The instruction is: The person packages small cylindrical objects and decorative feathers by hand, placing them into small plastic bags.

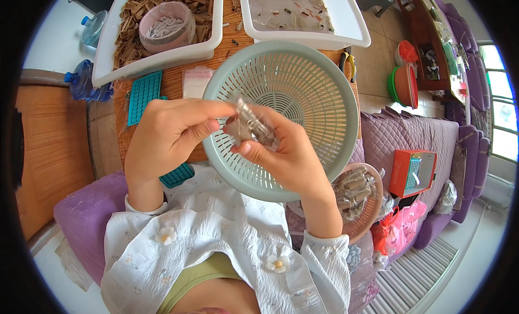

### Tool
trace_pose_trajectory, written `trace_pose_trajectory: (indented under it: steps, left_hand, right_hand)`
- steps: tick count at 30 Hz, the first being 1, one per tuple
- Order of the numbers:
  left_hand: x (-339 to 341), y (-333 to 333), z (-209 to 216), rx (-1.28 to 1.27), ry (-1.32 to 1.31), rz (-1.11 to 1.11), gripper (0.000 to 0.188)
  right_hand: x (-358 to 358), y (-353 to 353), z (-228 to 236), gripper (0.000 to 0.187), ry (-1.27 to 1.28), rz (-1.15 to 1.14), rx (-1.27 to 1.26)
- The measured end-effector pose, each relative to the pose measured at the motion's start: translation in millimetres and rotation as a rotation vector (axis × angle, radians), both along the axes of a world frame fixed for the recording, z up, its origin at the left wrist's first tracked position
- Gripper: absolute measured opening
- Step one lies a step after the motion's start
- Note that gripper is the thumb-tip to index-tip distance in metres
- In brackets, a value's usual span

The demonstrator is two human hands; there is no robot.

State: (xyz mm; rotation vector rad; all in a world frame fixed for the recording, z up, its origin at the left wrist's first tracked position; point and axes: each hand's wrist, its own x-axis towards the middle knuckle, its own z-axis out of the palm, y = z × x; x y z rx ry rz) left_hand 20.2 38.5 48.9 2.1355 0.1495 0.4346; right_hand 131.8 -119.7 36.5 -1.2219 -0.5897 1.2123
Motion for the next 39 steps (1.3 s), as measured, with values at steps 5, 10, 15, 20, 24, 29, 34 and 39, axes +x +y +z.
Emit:
trace_pose_trajectory:
  steps: [5,10,15,20,24,29,34,39]
  left_hand:
    - [-2.0,-16.9,3.1,0.03,-0.109,0.192,0.02]
    - [-3.7,-18.1,-8.1,-0.01,-0.096,0.174,0.017]
    - [-3.9,-27.5,-6.7,0.024,-0.058,0.273,0.011]
    - [-5.9,-31.1,-2.8,-0.031,-0.094,0.308,0.01]
    - [-2.3,-19.6,-9.2,-0.097,-0.207,0.108,0.01]
    - [-6.9,-12.2,-15.8,-0.422,-0.164,-0.003,0.012]
    - [-7.9,-6.3,-11.8,-0.194,-0.305,0.197,0.024]
    - [-8.0,-11.3,-13.1,0.086,-0.313,0.126,0.036]
  right_hand:
    - [-4.8,4.7,-6.4,0.051,-0.219,-0.104,0.076]
    - [-12.8,2.9,-2.2,0.055,-0.372,-0.152,-0.027]
    - [-19.7,8.5,2.2,0.056,-0.364,-0.23,-0.059]
    - [-22.9,12.5,6.0,0.055,-0.323,-0.287,-0.072]
    - [-17.7,13.2,9.2,0.053,-0.358,-0.264,-0.068]
    - [-14.6,13.5,8.8,0.053,-0.414,-0.133,-0.149]
    - [-17.3,12.9,-7.9,0.052,-0.057,-0.093,0.134]
    - [-16.4,10.7,-9.3,0.05,-0.007,-0.031,0.238]
